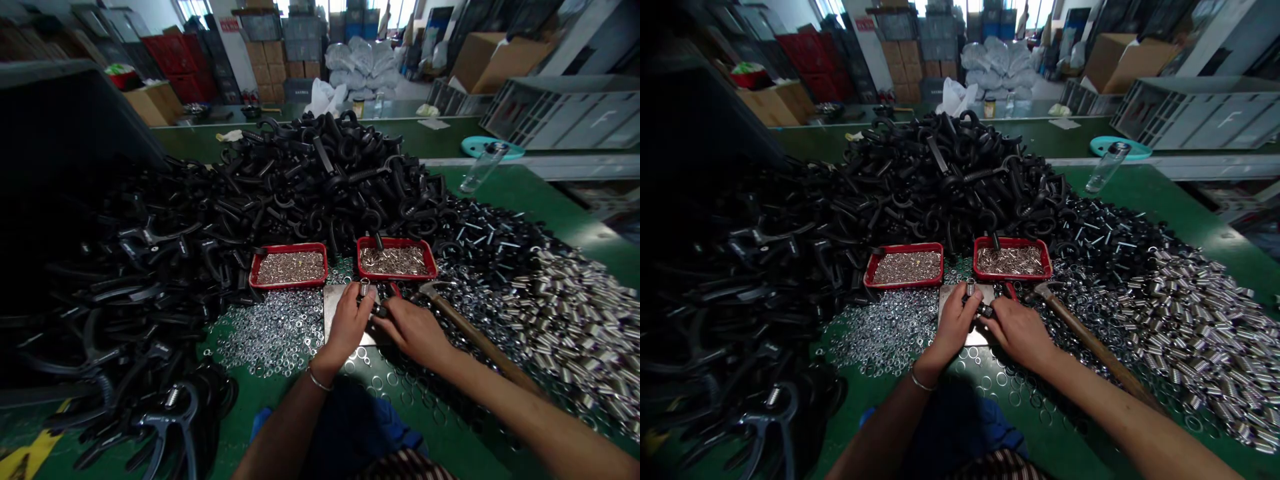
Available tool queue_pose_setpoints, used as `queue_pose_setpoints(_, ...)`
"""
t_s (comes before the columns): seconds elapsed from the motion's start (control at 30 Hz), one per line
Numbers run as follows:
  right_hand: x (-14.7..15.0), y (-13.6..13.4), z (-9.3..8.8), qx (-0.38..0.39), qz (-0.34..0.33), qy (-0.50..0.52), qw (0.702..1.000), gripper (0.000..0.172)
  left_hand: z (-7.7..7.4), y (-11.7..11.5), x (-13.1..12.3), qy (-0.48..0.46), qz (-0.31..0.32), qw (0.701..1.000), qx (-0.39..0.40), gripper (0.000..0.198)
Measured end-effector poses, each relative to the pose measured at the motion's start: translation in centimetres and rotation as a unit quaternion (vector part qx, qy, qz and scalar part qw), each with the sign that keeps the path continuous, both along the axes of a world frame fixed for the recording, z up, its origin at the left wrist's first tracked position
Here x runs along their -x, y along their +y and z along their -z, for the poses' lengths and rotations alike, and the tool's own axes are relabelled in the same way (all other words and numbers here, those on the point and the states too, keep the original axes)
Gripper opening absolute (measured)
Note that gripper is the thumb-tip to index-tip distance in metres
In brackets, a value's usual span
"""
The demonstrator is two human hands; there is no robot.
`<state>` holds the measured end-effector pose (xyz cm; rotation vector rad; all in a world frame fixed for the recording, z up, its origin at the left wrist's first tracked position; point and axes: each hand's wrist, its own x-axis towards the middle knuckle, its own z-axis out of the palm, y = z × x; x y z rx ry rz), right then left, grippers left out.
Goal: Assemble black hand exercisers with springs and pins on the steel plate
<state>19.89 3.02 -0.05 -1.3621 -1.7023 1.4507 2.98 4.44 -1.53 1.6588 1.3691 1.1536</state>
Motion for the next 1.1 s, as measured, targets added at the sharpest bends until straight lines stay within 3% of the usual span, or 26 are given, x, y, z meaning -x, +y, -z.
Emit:
queue_pose_setpoints(0.13,0.1,-0.2,0.1,0.149,-0.115,0.077,0.979,0.067,0.0,-0.1,0.0,0.008,0.022,1.000,-0.016,0.020)
queue_pose_setpoints(0.17,0.2,-0.2,0.0,0.153,-0.117,0.083,0.978,0.069,0.1,-0.1,0.0,0.004,0.020,1.000,-0.012,0.020)
queue_pose_setpoints(0.23,0.4,-0.2,-0.3,0.071,-0.058,0.066,0.994,0.055,0.3,-0.2,-0.1,-0.019,-0.008,1.000,0.012,0.021)
queue_pose_setpoints(0.3,0.7,-0.3,-0.4,-0.080,0.038,0.024,0.996,0.041,0.5,-0.2,-0.2,-0.037,-0.039,0.998,0.033,0.021)
queue_pose_setpoints(0.37,1.0,-0.4,-0.4,-0.118,0.077,0.023,0.990,0.037,0.7,-0.3,-0.3,-0.024,-0.052,0.998,0.029,0.020)
queue_pose_setpoints(0.5,1.2,-0.5,-0.3,0.111,0.009,0.100,0.989,0.041,0.6,-0.3,-0.3,0.011,-0.034,0.999,-0.013,0.018)
queue_pose_setpoints(0.53,1.1,-0.5,-0.4,0.121,-0.002,0.093,0.988,0.041,0.6,-0.3,-0.3,-0.001,-0.027,1.000,-0.010,0.018)
queue_pose_setpoints(0.67,1.0,-0.5,-0.8,0.019,0.019,0.030,0.999,0.039,0.5,-0.3,-0.3,-0.041,-0.034,0.998,0.026,0.019)
queue_pose_setpoints(0.8,1.0,-0.3,-0.7,0.193,-0.053,0.140,0.970,0.056,0.3,-0.5,-0.2,-0.035,-0.031,0.999,0.015,0.020)
queue_pose_setpoints(0.83,1.0,-0.3,-0.8,0.199,-0.051,0.157,0.966,0.057,0.3,-0.5,-0.2,-0.047,-0.026,0.998,0.020,0.020)
queue_pose_setpoints(0.9,0.8,-0.3,-1.0,0.108,-0.017,0.135,0.985,0.048,0.3,-0.4,-0.2,-0.084,-0.024,0.995,0.046,0.022)
queue_pose_setpoints(1.0,0.8,-0.6,-1.2,-0.116,0.036,0.018,0.992,0.042,0.7,-0.3,-0.4,-0.132,-0.023,0.987,0.090,0.026)
queue_pose_setpoints(1.03,0.9,-0.7,-1.1,-0.155,0.047,-0.006,0.987,0.040,0.8,-0.3,-0.4,-0.128,-0.025,0.987,0.092,0.026)
queue_pose_setpoints(1.1,1.4,-1.0,-0.8,-0.127,0.062,0.022,0.990,0.032,0.9,-0.4,-0.4,-0.082,-0.037,0.994,0.070,0.024)
